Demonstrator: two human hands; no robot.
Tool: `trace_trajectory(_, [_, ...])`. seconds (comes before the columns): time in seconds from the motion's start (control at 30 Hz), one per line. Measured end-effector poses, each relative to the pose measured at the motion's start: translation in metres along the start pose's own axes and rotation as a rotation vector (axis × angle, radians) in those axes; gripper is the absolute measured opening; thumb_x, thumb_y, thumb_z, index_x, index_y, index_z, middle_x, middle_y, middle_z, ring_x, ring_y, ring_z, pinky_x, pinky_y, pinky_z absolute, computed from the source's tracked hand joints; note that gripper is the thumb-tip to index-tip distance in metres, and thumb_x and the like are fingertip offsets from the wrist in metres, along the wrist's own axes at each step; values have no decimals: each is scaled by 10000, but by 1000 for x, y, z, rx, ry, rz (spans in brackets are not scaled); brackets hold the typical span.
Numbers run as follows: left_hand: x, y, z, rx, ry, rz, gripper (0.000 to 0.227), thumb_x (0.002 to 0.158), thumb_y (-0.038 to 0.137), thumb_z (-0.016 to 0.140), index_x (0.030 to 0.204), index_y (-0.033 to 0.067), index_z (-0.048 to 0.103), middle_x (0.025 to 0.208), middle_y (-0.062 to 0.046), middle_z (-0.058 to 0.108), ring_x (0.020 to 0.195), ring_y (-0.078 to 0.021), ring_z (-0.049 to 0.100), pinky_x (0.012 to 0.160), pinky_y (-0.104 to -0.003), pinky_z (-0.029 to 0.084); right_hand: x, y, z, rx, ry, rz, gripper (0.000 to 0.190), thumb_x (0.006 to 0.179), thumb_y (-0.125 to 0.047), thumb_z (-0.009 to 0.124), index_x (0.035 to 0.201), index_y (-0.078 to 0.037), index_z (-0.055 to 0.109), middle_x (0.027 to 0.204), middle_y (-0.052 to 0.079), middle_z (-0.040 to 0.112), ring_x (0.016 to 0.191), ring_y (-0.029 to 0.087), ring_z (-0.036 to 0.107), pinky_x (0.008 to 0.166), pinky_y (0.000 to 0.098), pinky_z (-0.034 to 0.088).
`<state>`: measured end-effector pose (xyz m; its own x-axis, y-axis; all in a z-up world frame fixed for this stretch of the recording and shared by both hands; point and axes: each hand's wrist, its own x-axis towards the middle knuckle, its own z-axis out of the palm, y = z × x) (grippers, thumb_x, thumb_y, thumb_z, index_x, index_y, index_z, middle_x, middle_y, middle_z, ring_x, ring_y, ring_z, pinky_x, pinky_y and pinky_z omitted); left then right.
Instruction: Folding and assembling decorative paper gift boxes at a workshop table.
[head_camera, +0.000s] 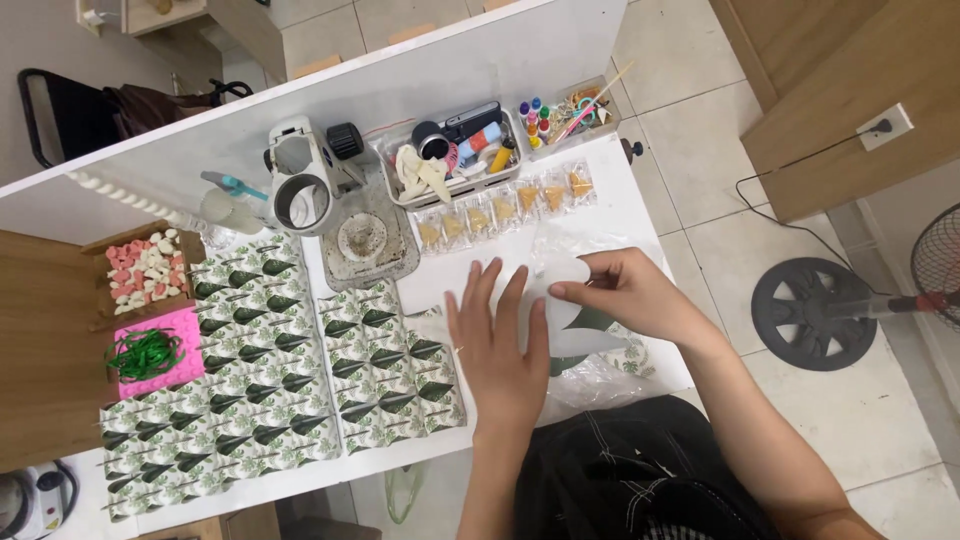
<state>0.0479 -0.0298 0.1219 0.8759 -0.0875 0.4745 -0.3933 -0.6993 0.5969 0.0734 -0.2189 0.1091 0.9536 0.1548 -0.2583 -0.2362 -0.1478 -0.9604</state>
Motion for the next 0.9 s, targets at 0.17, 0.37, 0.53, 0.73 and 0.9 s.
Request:
trace_trajectory(0.17, [8,1,7,-373,-179,-350,285,1015,173,614,1271,60,672,1197,-95,692,1093,-209,654,885,-372,490,-5,10,14,-144,116,47,306,1046,-193,698,812,-2,650,632,-44,460,601,43,391,509,238,347])
trace_trajectory(0.37, [-1,-7,14,-560,-178,-642,245,966,180,671,1171,54,714,995,-62,739,779,-113,680,518,-267,457,-6,-5,34,217,225,-57,123,942,-128,681,1046,-64,664,764,-77,616,684,-3,530,584,185,426])
trace_trajectory(0.53, [-14,-17,27,-676,-91,-608,216,991,136,681,1181,34,698,950,-100,741,886,-115,696,720,-270,520,-2,16,40,247,247,-70,97,975,-94,701,1045,-29,684,762,-50,590,698,21,538,618,196,441])
trace_trajectory(0.73, [-19,-13,25,-693,-62,-494,194,987,91,674,1168,35,715,970,-99,732,887,-137,707,849,-297,571,-2,17,53,355,277,-122,123,930,14,595,1033,-46,626,919,-77,628,846,-13,565,720,166,448])
trace_trajectory(0.9, [-28,-25,30,-716,-85,-489,154,984,86,679,1126,36,710,975,-81,748,894,-152,719,872,-307,570,-6,45,47,275,208,18,120,988,-47,606,1003,-13,720,769,-11,623,686,48,503,611,232,397])
